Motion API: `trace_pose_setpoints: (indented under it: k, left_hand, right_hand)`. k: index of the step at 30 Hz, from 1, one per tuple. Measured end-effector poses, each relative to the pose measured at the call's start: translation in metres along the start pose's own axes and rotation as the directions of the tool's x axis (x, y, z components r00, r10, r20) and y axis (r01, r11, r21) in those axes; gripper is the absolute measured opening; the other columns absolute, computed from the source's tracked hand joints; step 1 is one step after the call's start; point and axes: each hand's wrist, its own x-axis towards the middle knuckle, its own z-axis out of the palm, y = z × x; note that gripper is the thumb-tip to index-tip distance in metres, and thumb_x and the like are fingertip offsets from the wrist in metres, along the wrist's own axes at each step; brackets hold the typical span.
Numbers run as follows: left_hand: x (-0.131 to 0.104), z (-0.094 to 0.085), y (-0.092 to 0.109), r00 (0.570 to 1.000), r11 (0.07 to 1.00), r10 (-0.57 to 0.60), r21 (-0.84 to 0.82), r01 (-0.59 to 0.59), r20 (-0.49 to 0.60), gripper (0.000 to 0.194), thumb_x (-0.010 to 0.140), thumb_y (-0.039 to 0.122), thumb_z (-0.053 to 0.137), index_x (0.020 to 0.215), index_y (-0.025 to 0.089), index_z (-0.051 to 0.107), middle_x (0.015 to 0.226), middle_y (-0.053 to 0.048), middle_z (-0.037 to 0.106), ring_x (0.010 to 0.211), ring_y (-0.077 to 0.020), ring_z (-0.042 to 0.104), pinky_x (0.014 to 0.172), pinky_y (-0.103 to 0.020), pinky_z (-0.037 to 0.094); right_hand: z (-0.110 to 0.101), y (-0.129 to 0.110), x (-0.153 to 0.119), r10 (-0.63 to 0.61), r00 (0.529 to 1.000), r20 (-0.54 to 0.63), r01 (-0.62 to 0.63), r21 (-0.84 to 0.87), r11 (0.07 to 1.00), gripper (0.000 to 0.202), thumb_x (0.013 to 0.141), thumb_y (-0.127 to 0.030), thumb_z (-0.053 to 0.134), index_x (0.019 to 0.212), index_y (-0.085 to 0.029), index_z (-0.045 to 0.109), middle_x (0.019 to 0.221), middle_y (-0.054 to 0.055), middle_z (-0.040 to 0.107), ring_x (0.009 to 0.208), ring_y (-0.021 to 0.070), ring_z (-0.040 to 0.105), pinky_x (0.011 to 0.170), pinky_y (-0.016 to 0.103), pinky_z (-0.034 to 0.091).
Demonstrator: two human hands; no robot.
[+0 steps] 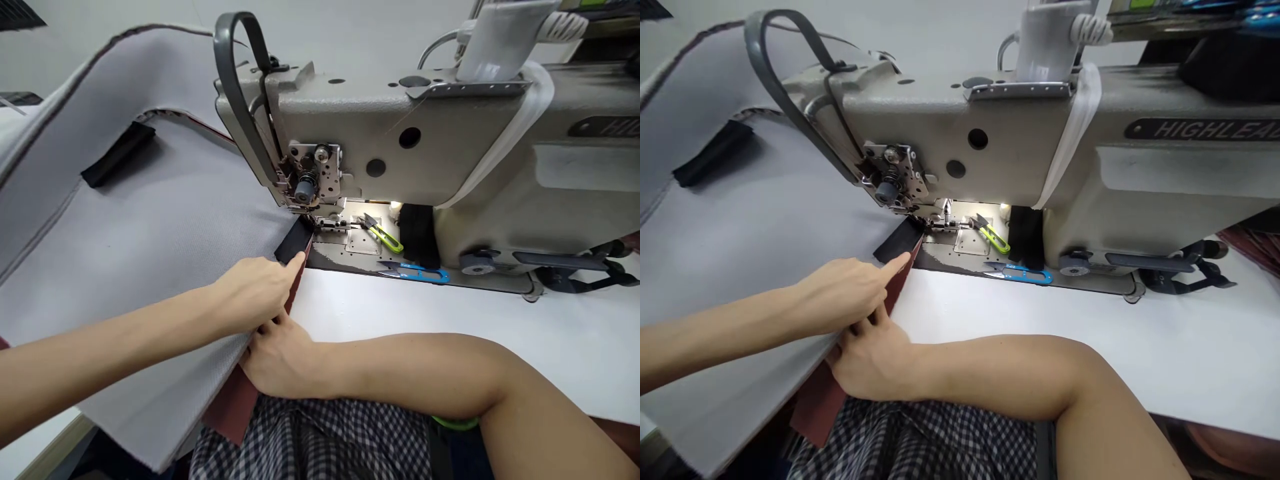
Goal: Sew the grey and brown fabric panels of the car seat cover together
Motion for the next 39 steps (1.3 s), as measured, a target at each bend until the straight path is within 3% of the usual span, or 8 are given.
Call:
trace_pose_setpoints:
  k: [3, 7, 9, 14, 19, 25, 33, 39]
  left_hand:
    - [-0.002, -0.006, -0.007, 0.996, 0.999, 0.004, -0.04, 0.0, 0.092, 0.071, 0.082, 0.012, 0.039, 0.153, 0.009, 0.032, 0.085, -0.014, 0.071, 0.076, -0.029, 0.068, 0.071, -0.037, 0.05]
    - [0.001, -0.014, -0.006, 0.983, 0.931, -0.102, -0.332, 0.148, 0.154, 0.062, 0.09, 0.02, 0.03, 0.151, 0.017, 0.037, 0.119, -0.013, 0.068, 0.095, -0.024, 0.068, 0.077, -0.029, 0.051]
    - [0.002, -0.014, -0.009, 0.979, 0.932, -0.098, -0.327, 0.153, 0.178, 0.062, 0.09, 0.021, 0.031, 0.151, 0.016, 0.037, 0.125, -0.013, 0.066, 0.099, -0.0253, 0.068, 0.077, -0.03, 0.05]
    - [0.002, -0.005, -0.019, 0.986, 0.908, -0.085, -0.396, 0.136, 0.143, 0.061, 0.09, 0.022, 0.031, 0.15, 0.02, 0.04, 0.124, -0.011, 0.066, 0.099, -0.0255, 0.068, 0.078, -0.03, 0.05]
    - [0.004, 0.007, -0.026, 0.994, 0.887, -0.021, -0.457, 0.067, 0.106, 0.061, 0.09, 0.023, 0.03, 0.15, 0.02, 0.039, 0.112, -0.012, 0.07, 0.09, -0.0252, 0.069, 0.073, -0.031, 0.05]
    - [0.005, 0.017, -0.031, 0.996, 0.911, 0.064, -0.411, -0.036, 0.056, 0.062, 0.09, 0.02, 0.028, 0.15, 0.014, 0.038, 0.112, -0.013, 0.07, 0.088, -0.0253, 0.068, 0.074, -0.033, 0.05]
    - [0.019, 0.013, -0.03, 0.998, 0.909, 0.007, -0.416, 0.019, 0.061, 0.061, 0.091, 0.021, 0.03, 0.152, 0.014, 0.032, 0.107, -0.013, 0.071, 0.089, -0.0276, 0.069, 0.073, -0.035, 0.05]
    - [0.032, 0.009, -0.032, 0.999, 0.917, -0.009, -0.398, 0.029, 0.051, 0.061, 0.092, 0.021, 0.029, 0.152, 0.013, 0.031, 0.111, -0.014, 0.07, 0.095, -0.0299, 0.068, 0.079, -0.039, 0.051]
  right_hand:
    - [-0.002, 0.0, 0.0, 0.013, 1.0, -0.014, -0.013, -0.006, 1.0, 0.032, 0.097, -0.017, 0.036, 0.101, -0.012, 0.068, 0.118, 0.016, 0.065, 0.111, 0.036, 0.054, 0.103, 0.067, 0.034]
    - [-0.001, -0.001, 0.0, 0.039, 0.999, 0.01, -0.04, 0.046, 0.998, 0.034, 0.099, -0.019, 0.035, 0.098, -0.014, 0.068, 0.122, 0.015, 0.064, 0.112, 0.0336, 0.054, 0.105, 0.064, 0.036]
    - [-0.002, -0.001, 0.0, 0.037, 0.999, 0.014, -0.038, 0.061, 0.997, 0.034, 0.099, -0.02, 0.035, 0.098, -0.014, 0.069, 0.121, 0.014, 0.064, 0.113, 0.0342, 0.053, 0.106, 0.064, 0.034]
    - [-0.004, -0.001, 0.0, 0.041, 0.999, 0.001, -0.041, 0.028, 0.999, 0.034, 0.096, -0.02, 0.041, 0.118, -0.01, 0.065, 0.127, 0.018, 0.06, 0.124, 0.039, 0.047, 0.109, 0.07, 0.027]
    - [-0.005, -0.001, 0.001, 0.032, 0.997, 0.072, -0.037, 0.063, 0.997, 0.029, 0.095, -0.02, 0.043, 0.108, -0.012, 0.068, 0.129, 0.019, 0.058, 0.119, 0.0389, 0.05, 0.108, 0.072, 0.027]
    - [-0.007, 0.001, 0.002, 0.016, 0.999, 0.029, -0.017, 0.04, 0.999, 0.029, 0.094, -0.021, 0.044, 0.104, -0.015, 0.071, 0.125, 0.018, 0.061, 0.122, 0.0431, 0.047, 0.107, 0.073, 0.026]
    - [-0.007, 0.014, 0.003, 0.022, 0.995, 0.101, -0.032, 0.095, 0.995, 0.02, 0.089, -0.022, 0.055, 0.086, -0.02, 0.074, 0.113, 0.012, 0.067, 0.122, 0.044, 0.045, 0.107, 0.078, 0.018]
    - [-0.003, 0.026, 0.004, 0.063, 0.996, 0.058, -0.068, 0.092, 0.993, 0.023, 0.09, -0.021, 0.053, 0.104, -0.021, 0.072, 0.109, 0.011, 0.069, 0.118, 0.0397, 0.049, 0.108, 0.079, 0.013]
